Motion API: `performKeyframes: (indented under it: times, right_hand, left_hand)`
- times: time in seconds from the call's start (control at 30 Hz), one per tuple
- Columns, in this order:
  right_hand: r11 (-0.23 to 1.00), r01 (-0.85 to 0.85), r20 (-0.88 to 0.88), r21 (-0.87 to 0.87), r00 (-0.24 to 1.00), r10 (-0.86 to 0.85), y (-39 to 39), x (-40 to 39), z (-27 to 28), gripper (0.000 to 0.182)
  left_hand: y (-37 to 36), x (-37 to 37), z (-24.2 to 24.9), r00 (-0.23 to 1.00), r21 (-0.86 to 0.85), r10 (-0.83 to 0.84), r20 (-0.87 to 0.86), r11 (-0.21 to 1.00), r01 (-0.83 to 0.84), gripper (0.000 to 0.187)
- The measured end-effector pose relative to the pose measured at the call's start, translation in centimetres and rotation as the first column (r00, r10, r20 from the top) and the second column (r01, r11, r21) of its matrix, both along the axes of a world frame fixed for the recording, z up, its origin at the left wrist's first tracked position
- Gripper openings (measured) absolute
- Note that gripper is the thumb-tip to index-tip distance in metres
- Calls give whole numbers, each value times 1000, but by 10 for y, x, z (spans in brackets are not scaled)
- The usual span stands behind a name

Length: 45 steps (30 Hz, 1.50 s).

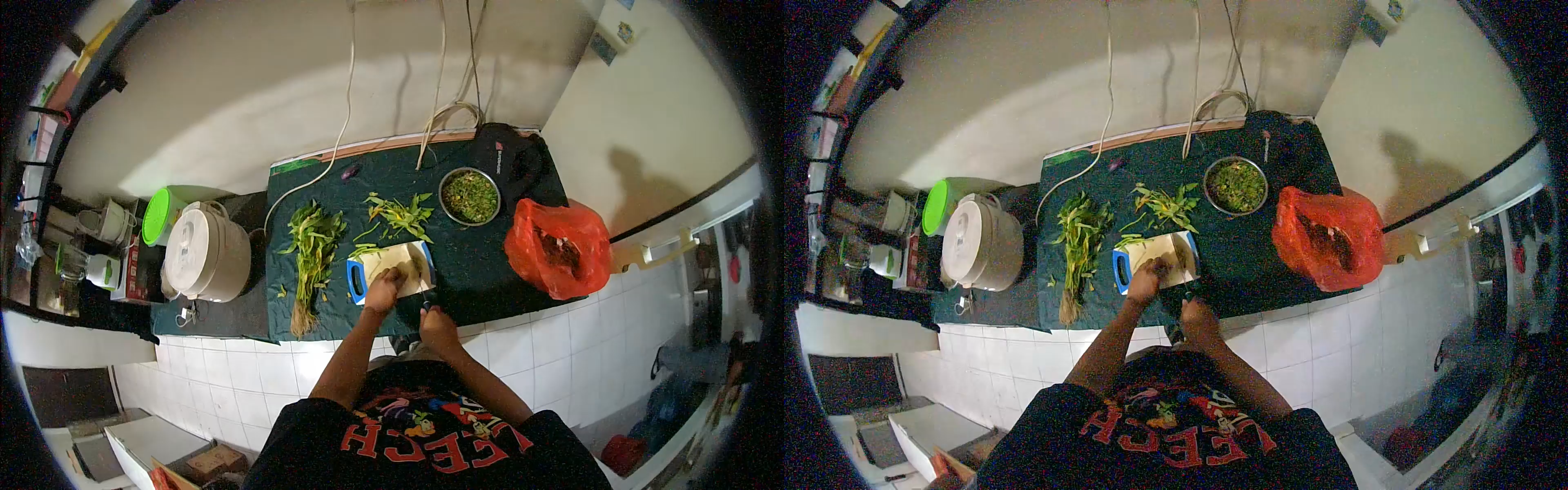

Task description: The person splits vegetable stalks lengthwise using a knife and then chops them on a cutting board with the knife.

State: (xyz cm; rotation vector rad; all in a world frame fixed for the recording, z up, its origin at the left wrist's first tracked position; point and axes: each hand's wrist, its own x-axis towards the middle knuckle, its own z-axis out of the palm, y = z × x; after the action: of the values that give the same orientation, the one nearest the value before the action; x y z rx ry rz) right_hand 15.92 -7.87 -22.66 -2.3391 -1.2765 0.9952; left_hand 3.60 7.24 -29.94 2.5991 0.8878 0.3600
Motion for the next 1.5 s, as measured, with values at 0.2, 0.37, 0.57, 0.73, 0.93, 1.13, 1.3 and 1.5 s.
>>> performKeyframes:
  times: [0.2, 0.37, 0.57, 0.73, 0.93, 1.13, 1.3, 1.5]
  right_hand:
    - [990, 25, -80, 140, 997, -14, 1, 1, -27, 37]
    - [999, 9, -106, 35, 994, -5, 33, 16, 0, 37]
    - [1000, 9, -149, 26, 989, -5, 27, 13, -11, 38]
    - [965, -78, 34, 252, 997, 72, 41, 13, -28, 37]
    - [982, 14, -16, 188, 1000, -11, 38, 8, -29, 33]
    - [953, -201, 96, 226, 978, 183, 47, 14, -13, 32]
    - [988, 70, -26, 138, 997, -68, 32, 3, -18, 36]
    - [966, -81, 80, 244, 995, 63, 46, 8, -50, 33]
  left_hand:
    - [-3, 1, 2, 1000, 20, 15, -13, 1000, -15, 36]
    - [-5, 10, 10, 993, -57, 116, 16, 992, -115, 31]
    - [-6, 7, 0, 988, -10, 156, -11, 988, -156, 28]
    - [-8, 8, 9, 981, 105, 169, -95, 982, -159, 28]
    - [0, 4, -2, 986, 25, 152, -66, 988, -150, 28]
    - [-12, 8, 25, 960, 50, 227, -166, 974, -222, 25]
    - [-12, 4, 8, 983, 192, 137, -122, 975, -112, 21]
    - [-11, 4, 11, 982, 154, 172, -75, 975, -159, 19]
